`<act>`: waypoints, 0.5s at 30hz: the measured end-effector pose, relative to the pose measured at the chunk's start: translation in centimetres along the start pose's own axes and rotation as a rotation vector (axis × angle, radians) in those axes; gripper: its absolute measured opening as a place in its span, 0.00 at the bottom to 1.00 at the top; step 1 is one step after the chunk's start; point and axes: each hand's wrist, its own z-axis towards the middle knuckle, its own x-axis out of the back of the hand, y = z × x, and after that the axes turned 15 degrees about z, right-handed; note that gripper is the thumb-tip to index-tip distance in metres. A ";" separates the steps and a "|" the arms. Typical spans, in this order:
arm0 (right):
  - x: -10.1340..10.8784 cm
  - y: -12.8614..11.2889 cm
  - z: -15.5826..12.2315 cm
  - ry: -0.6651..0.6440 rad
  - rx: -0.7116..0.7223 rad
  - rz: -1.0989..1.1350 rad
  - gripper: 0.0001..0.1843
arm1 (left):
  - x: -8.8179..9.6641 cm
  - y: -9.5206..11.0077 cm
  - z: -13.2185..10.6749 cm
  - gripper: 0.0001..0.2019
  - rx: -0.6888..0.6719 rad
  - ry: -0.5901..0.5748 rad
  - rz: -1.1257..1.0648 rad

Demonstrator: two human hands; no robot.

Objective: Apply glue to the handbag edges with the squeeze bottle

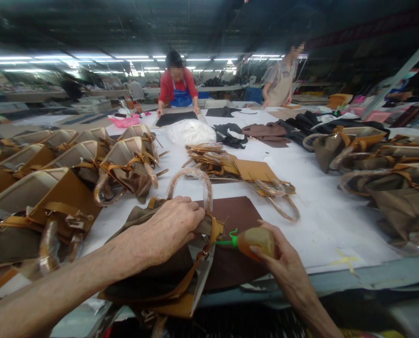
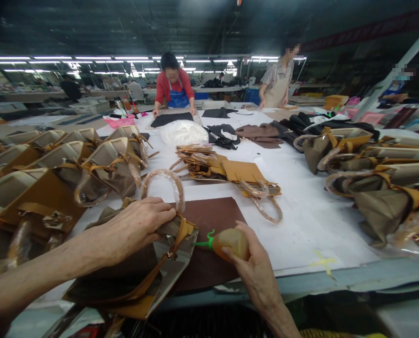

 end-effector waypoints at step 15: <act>0.2 0.1 0.1 0.025 -0.075 -0.027 0.24 | 0.1 0.5 -0.4 0.08 0.010 -0.022 -0.007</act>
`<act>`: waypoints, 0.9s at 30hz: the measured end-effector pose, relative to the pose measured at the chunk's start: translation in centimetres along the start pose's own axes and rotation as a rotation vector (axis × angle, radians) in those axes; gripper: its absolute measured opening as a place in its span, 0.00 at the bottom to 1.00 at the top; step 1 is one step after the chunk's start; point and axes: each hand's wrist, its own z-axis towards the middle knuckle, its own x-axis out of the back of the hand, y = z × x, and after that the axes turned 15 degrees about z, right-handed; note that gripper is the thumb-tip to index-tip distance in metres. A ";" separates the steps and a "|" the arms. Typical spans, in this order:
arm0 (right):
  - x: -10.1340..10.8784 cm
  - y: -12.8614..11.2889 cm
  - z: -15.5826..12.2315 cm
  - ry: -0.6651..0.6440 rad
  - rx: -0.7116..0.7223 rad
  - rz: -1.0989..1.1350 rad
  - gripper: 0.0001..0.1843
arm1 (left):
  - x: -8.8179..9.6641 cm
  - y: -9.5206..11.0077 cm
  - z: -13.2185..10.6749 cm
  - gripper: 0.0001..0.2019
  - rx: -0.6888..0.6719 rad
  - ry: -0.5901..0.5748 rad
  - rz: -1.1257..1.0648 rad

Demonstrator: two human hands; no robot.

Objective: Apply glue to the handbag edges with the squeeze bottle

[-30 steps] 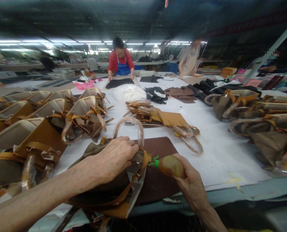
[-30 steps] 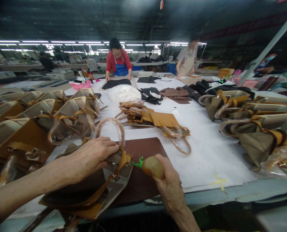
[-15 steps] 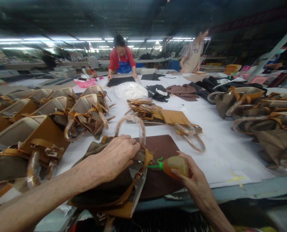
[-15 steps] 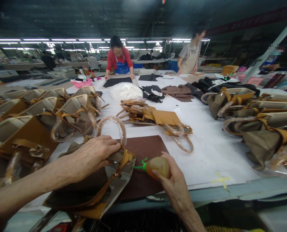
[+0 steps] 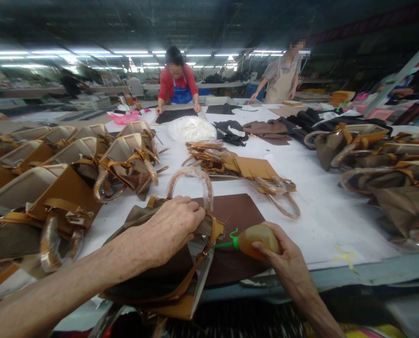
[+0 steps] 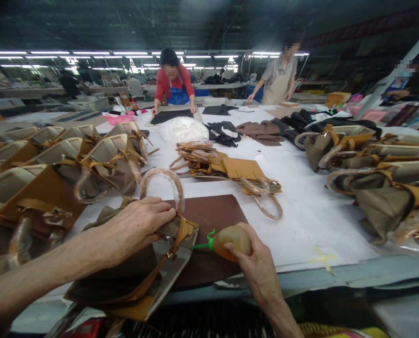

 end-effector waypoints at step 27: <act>-0.4 0.1 -2.1 -0.023 -0.155 0.097 0.27 | -1.7 0.9 -1.4 0.13 -0.031 0.068 0.053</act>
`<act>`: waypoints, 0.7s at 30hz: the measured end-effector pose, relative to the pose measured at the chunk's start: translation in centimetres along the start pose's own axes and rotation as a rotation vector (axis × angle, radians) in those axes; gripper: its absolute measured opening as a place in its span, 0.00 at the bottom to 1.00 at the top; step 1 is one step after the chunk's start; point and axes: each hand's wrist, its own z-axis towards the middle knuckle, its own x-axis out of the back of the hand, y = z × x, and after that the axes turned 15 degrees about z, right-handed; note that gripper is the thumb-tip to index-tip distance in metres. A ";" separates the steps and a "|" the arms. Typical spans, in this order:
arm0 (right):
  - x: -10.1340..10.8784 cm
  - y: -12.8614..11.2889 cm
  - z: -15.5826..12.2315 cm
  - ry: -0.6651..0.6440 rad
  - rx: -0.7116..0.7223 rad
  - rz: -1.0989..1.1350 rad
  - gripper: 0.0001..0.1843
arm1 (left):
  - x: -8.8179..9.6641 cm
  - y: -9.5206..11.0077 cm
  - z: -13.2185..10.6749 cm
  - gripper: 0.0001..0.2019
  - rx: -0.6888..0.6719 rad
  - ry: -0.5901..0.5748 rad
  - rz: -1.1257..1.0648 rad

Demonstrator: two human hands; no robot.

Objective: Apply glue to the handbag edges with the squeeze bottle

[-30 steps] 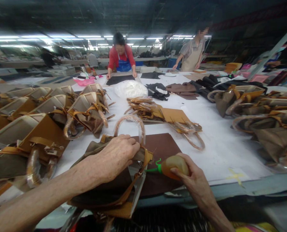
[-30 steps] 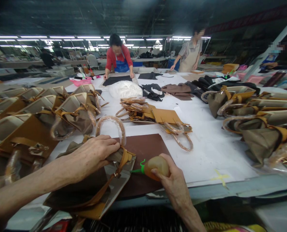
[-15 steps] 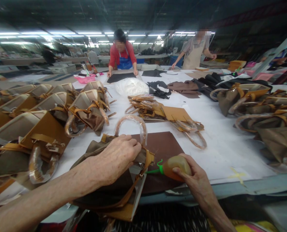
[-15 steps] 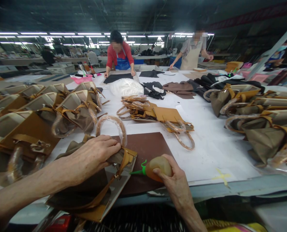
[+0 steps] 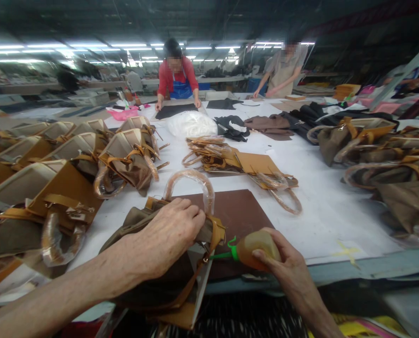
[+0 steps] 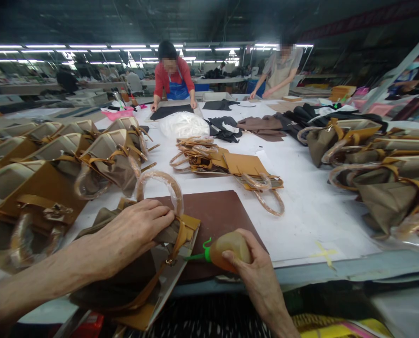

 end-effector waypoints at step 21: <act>-0.2 -0.5 -0.2 0.049 0.036 0.025 0.23 | 0.7 0.3 0.0 0.10 0.013 -0.061 -0.006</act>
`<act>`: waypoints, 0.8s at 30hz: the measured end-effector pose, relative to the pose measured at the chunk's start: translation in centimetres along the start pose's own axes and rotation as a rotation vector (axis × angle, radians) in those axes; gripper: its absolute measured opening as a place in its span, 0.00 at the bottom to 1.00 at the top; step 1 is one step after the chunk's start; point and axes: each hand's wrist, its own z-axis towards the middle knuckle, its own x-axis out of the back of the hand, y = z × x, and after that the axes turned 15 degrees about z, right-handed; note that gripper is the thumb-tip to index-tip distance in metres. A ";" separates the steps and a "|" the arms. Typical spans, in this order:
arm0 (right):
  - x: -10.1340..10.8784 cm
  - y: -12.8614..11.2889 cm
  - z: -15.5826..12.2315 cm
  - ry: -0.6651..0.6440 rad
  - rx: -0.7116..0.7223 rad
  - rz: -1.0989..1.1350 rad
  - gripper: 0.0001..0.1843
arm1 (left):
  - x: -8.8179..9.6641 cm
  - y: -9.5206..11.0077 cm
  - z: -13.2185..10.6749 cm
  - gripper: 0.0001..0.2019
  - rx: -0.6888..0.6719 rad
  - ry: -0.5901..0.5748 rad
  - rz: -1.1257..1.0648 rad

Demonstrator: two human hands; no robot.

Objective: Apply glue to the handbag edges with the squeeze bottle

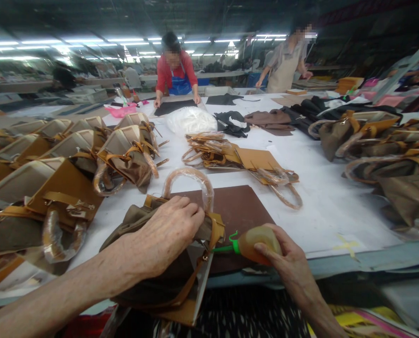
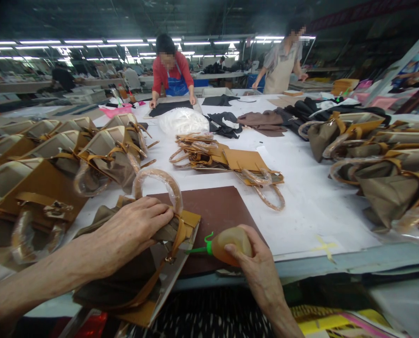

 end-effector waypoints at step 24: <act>0.5 -0.1 -2.8 -0.080 -0.083 0.052 0.21 | -0.4 -0.1 0.1 0.11 -0.020 -0.002 0.024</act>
